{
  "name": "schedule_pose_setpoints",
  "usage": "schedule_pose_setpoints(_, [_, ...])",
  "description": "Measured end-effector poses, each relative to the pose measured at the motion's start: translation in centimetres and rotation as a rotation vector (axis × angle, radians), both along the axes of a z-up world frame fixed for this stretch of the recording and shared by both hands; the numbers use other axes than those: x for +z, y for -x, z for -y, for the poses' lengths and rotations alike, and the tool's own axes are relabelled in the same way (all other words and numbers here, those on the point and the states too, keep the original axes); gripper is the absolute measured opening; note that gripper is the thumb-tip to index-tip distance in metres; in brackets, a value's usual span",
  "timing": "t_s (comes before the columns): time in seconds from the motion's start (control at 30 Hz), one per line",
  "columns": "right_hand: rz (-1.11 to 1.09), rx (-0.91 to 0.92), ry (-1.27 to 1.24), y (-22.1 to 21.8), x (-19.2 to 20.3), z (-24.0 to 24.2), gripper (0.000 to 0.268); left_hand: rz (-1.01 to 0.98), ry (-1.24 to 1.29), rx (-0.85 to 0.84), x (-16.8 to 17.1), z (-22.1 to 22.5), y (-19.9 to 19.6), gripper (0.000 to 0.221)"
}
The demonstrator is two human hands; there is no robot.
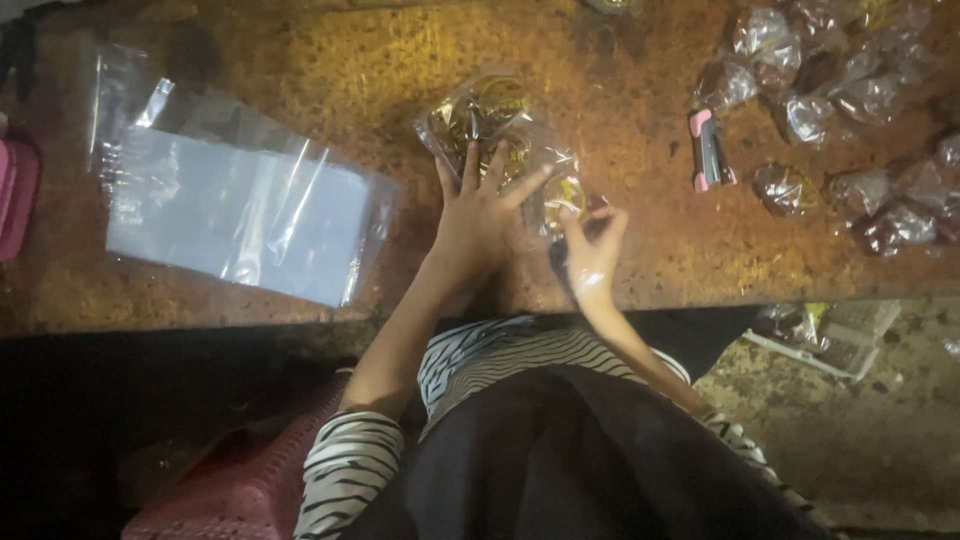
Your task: Packing individually wrapped cakes into larger plastic bags and sealing them with a stapler.
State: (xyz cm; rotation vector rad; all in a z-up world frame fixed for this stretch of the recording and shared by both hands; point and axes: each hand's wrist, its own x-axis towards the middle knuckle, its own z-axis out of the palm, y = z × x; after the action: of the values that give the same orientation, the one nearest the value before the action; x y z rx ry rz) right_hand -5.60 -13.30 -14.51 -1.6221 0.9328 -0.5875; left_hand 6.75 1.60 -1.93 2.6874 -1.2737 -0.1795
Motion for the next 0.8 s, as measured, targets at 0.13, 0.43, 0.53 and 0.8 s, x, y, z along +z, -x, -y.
schedule_pose_setpoints(0.13, [-0.165,0.049,0.369,-1.4,1.5,1.7,0.038,0.044,-0.103,-0.033,-2.7,0.9,0.4,0.073])
schedule_pose_setpoints(0.43, [-0.001,0.322,0.696,4.6,2.0,3.2,0.01,0.164,-0.148,-0.178,-2.4,2.5,1.2,0.079])
schedule_pose_setpoints(0.53, [-0.064,0.611,0.869,2.2,2.8,2.8,0.014,0.226,-0.101,-0.275,-6.8,3.8,1.3,0.071])
schedule_pose_setpoints(0.8, [-0.598,0.726,0.909,-0.7,3.0,2.5,0.044,0.168,-0.078,-0.255,-9.3,4.1,2.7,0.081])
